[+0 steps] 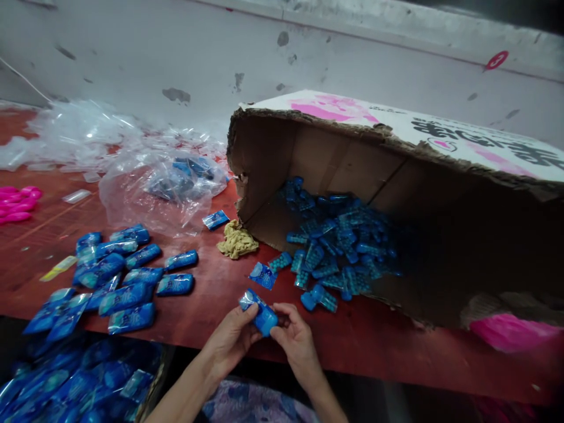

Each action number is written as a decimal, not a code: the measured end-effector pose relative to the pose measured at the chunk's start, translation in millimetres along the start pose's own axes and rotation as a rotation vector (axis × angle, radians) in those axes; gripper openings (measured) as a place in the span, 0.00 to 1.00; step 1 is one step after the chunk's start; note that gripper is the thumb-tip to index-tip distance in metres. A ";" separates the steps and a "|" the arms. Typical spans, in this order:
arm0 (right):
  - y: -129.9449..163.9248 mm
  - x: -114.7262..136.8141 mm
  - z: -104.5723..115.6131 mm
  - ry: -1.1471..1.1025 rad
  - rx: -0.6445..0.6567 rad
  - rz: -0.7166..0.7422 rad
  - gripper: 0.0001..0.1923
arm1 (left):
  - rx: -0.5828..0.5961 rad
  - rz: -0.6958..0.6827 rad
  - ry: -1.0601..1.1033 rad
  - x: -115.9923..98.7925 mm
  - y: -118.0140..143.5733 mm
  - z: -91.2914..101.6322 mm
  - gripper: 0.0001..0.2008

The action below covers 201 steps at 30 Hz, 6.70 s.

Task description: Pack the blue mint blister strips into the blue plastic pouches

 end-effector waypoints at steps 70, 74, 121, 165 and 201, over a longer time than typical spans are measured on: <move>3.6 -6.8 -1.8 -0.092 -0.151 -0.048 0.25 | -0.082 -0.030 -0.109 -1.3 0.9 1.2 0.09; -1.6 -2.0 -1.6 -0.014 -0.009 -0.027 0.35 | -0.012 0.032 -0.121 -2.8 2.6 -3.4 0.08; 0.5 2.1 -3.9 -0.178 -0.173 -0.004 0.18 | -0.163 -0.410 -0.665 -30.3 12.1 1.9 0.17; 8.1 1.2 -12.4 -0.055 0.100 0.055 0.33 | 0.088 0.021 0.003 17.2 6.7 -11.0 0.09; -74.5 19.8 -27.9 1.305 -0.056 0.246 0.07 | -0.466 -0.351 0.485 -87.5 30.7 109.1 0.21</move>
Point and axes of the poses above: each hand's wrist, its own y-axis away from the middle knuckle, its own z-axis out of the back of the hand, x = y × z, the point moved 9 cm from there along -y, towards the middle knuckle, and after that the axes turned 2 degrees about y, right-handed, at the moved point
